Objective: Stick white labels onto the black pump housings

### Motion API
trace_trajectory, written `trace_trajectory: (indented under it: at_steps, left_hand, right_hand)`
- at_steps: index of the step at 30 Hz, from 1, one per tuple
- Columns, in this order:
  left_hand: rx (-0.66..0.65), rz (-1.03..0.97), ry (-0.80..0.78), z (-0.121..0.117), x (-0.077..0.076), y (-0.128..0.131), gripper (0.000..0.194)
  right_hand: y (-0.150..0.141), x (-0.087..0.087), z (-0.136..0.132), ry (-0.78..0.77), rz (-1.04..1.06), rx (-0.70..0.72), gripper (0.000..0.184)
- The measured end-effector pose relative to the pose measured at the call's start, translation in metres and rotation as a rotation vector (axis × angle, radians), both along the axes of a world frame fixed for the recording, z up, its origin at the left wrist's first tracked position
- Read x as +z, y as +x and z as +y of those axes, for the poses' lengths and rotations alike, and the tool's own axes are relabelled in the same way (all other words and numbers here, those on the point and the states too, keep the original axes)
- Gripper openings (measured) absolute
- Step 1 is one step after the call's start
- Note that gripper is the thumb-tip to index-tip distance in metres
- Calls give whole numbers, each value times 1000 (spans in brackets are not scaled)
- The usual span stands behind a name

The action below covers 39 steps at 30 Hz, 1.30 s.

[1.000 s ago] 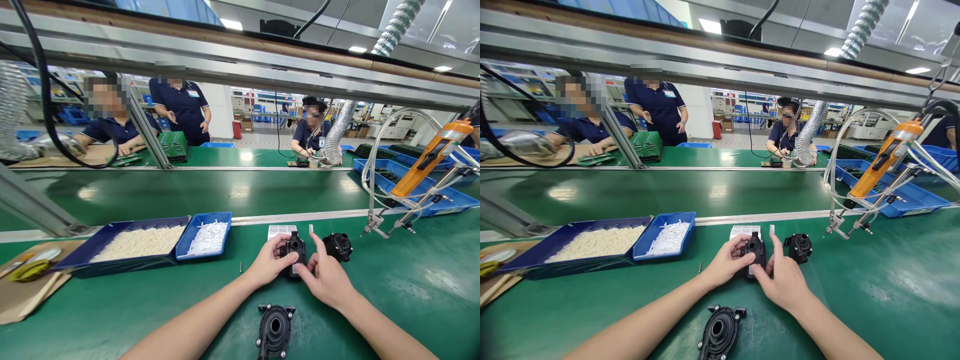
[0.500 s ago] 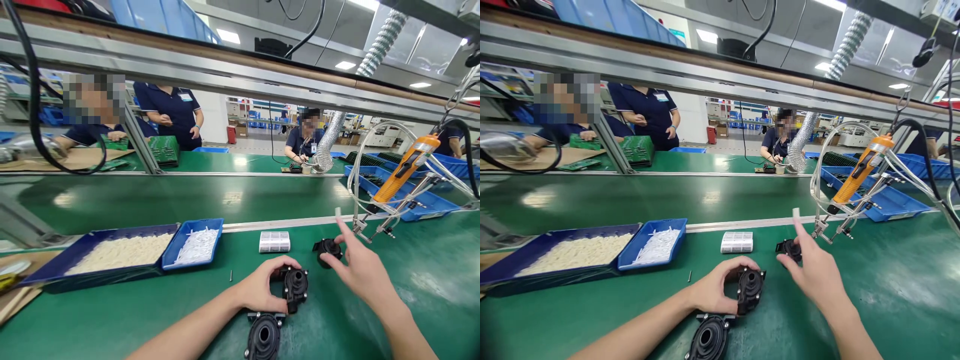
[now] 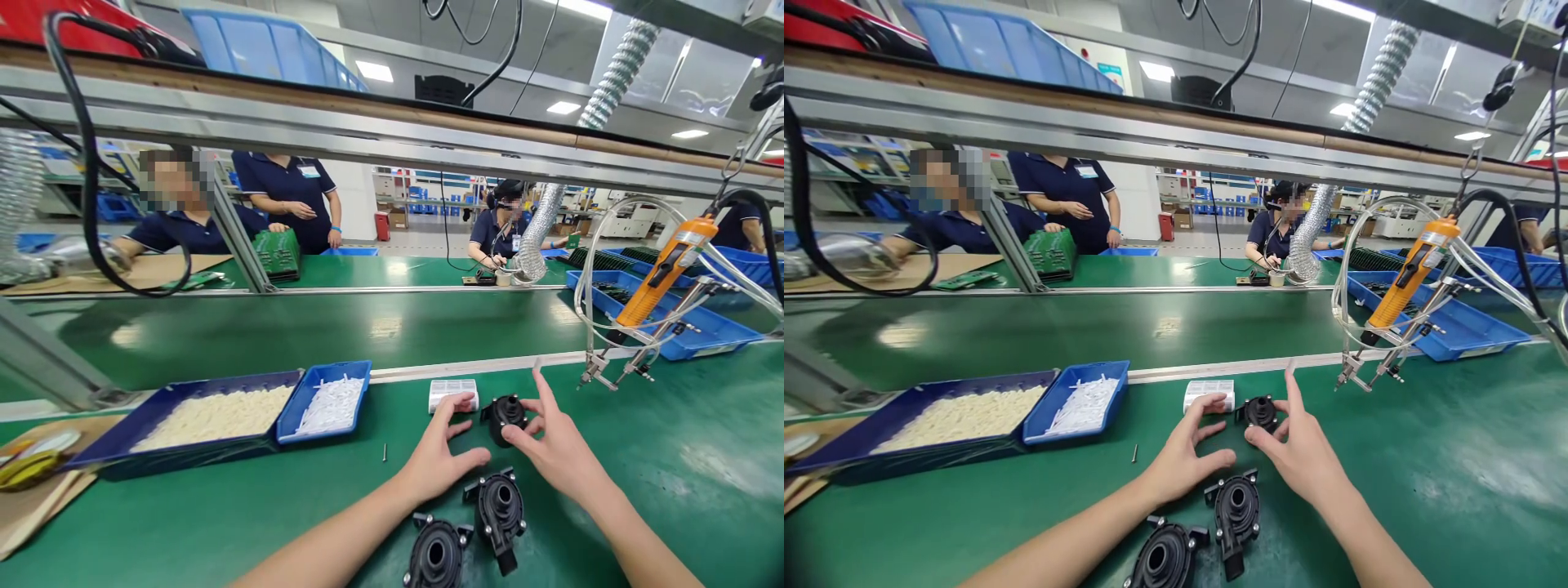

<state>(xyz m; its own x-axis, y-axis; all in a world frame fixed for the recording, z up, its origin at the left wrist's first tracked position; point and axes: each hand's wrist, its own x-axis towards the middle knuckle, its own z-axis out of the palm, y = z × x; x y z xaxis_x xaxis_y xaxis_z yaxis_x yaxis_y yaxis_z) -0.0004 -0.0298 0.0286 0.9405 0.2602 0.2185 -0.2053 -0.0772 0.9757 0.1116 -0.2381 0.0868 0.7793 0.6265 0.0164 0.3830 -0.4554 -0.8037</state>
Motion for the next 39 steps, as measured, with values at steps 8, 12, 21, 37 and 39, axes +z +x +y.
trace_trajectory:
  at_steps: [8, 12, 21, 37, 39]
  left_hand:
    - [-74, 19, -64, 11, -1, 6, 71]
    - [-44, 111, -196, 14, -1, 11, 70]
    - [16, 94, -215, 14, -6, 14, 69]
    - [13, 81, -215, 14, -4, 14, 61]
    - [15, 87, -213, 14, -3, 13, 61]
  right_hand:
    - [-3, -11, 7, 284, 75, 15, 62]
    - [0, -14, 17, 406, 361, 38, 63]
    - [-5, -32, 34, 367, 738, 125, 66]
    - [-14, -32, 39, 374, 516, 53, 65]
    - [-13, -34, 38, 373, 497, 52, 64]
